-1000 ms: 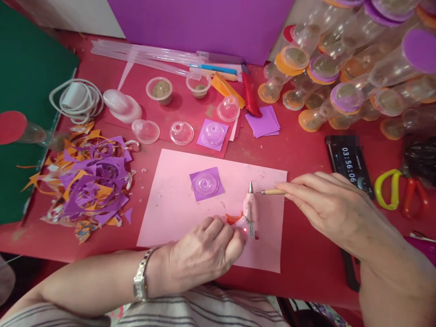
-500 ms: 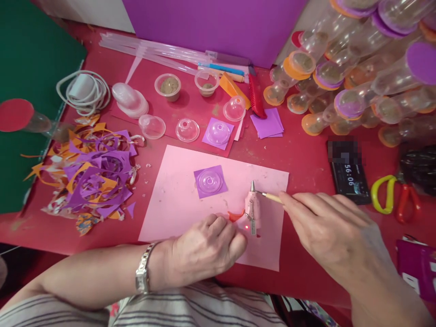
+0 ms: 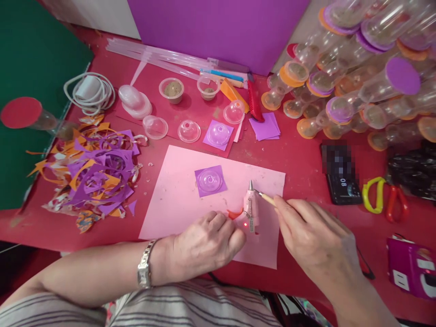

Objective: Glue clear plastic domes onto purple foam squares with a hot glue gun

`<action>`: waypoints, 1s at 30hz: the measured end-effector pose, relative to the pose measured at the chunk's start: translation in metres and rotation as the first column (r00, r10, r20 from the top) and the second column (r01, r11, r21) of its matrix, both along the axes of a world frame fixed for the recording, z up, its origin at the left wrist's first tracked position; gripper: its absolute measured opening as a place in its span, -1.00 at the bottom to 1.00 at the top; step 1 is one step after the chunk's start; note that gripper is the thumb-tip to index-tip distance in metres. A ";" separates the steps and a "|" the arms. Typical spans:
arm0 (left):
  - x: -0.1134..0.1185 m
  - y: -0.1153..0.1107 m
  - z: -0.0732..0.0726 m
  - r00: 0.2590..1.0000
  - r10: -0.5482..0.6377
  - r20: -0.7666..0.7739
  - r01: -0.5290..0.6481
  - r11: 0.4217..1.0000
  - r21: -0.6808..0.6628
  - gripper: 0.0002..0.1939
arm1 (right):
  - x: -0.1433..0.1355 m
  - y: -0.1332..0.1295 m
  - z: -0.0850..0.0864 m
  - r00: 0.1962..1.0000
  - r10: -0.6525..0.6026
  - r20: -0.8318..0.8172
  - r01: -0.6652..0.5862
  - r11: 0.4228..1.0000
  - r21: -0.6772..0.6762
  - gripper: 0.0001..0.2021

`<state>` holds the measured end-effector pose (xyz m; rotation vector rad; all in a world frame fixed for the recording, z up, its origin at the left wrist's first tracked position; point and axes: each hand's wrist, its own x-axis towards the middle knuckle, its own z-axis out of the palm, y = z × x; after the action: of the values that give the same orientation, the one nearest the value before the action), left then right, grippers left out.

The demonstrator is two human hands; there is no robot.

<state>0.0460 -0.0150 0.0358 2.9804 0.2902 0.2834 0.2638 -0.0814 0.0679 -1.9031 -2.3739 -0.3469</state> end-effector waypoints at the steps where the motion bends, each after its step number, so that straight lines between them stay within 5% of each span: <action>1: 0.000 0.000 0.000 1.000 0.001 0.005 -0.001 1.000 0.005 -0.88 | -0.001 0.000 -0.001 1.000 -0.005 -0.004 0.005 1.000 0.009 -0.78; 14: 0.000 -0.003 -0.003 0.999 0.026 0.036 -0.029 0.997 0.068 -0.90 | 0.004 0.001 -0.005 0.993 -0.052 -0.103 0.054 0.998 0.012 -0.83; 30: 0.002 -0.002 -0.004 0.996 0.036 0.087 -0.042 0.997 0.061 -0.86 | -0.008 0.003 -0.010 0.998 -0.067 -0.005 0.067 0.994 0.086 -0.79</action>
<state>0.0476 -0.0170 0.0317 3.0166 0.3360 0.4322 0.2559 -0.0780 0.0581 -1.9470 -2.2583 -0.4438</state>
